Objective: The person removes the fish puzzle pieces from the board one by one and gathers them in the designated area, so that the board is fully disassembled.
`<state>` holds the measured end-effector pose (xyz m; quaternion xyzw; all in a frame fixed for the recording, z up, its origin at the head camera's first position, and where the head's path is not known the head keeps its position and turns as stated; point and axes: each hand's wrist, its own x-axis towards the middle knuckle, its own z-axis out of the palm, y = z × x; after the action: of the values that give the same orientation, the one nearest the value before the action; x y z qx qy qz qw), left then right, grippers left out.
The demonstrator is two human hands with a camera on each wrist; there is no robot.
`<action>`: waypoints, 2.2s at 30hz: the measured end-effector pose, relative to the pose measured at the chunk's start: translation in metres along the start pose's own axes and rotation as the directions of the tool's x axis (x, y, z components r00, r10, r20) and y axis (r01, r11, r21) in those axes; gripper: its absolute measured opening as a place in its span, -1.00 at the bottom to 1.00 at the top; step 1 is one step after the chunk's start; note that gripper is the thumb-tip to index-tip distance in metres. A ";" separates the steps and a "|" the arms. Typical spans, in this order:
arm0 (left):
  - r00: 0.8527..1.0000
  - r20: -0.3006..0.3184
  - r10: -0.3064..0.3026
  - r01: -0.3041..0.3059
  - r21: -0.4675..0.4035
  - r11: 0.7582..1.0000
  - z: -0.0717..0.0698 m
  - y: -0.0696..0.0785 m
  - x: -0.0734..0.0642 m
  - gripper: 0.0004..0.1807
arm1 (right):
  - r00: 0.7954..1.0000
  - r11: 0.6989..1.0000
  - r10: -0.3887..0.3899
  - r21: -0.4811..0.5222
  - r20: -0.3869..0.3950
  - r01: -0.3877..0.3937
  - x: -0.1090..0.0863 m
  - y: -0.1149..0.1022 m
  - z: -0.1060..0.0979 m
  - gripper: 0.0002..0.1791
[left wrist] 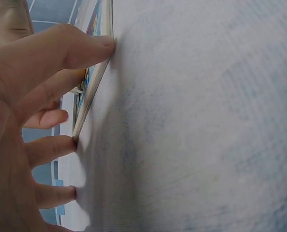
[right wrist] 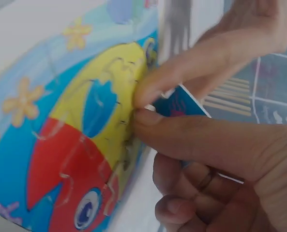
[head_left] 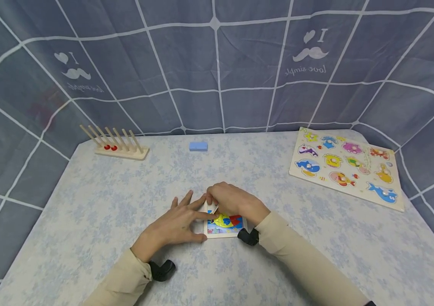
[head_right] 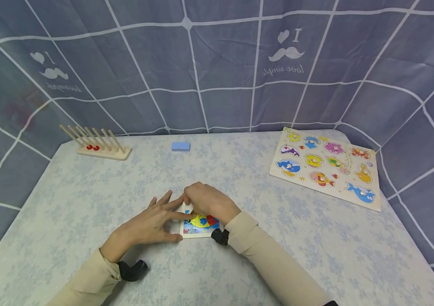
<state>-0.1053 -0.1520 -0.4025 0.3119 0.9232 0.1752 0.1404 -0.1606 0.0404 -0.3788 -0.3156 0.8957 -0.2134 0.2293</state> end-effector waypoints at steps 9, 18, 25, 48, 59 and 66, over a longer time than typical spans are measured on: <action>1.000 0.005 0.016 -0.016 0.018 1.000 0.000 -0.001 0.000 -0.39 | 0.992 0.972 -0.114 0.204 -0.045 0.121 -0.006 0.010 -0.013 -0.88; 1.000 0.002 0.002 -0.002 0.007 1.000 0.000 -0.001 0.000 -0.39 | 0.986 0.932 -0.068 0.343 -0.154 0.117 -0.014 0.035 -0.017 -0.84; 1.000 -0.007 0.003 -0.003 0.017 1.000 0.002 -0.002 0.000 -0.38 | 0.981 0.920 0.011 0.387 -0.195 0.067 -0.030 0.058 -0.023 -0.85; 1.000 -0.020 -0.004 0.004 -0.017 1.000 0.005 -0.001 0.000 -0.40 | 0.940 0.948 0.245 0.260 -0.239 -0.181 -0.058 0.097 -0.022 -0.94; 0.999 -0.032 0.010 -0.009 0.014 1.000 0.006 -0.002 0.000 -0.41 | 0.909 0.941 0.308 0.229 -0.282 -0.249 -0.057 0.091 -0.018 -0.88; 0.999 -0.040 0.018 -0.017 0.011 1.000 0.007 -0.003 0.000 -0.41 | 0.912 0.959 0.258 0.202 -0.318 -0.201 -0.058 0.091 -0.020 -0.86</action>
<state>-0.1044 -0.1522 -0.4095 0.3172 0.9240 0.1776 0.1184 -0.1733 0.1481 -0.3945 -0.1460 0.9320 -0.3094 0.1195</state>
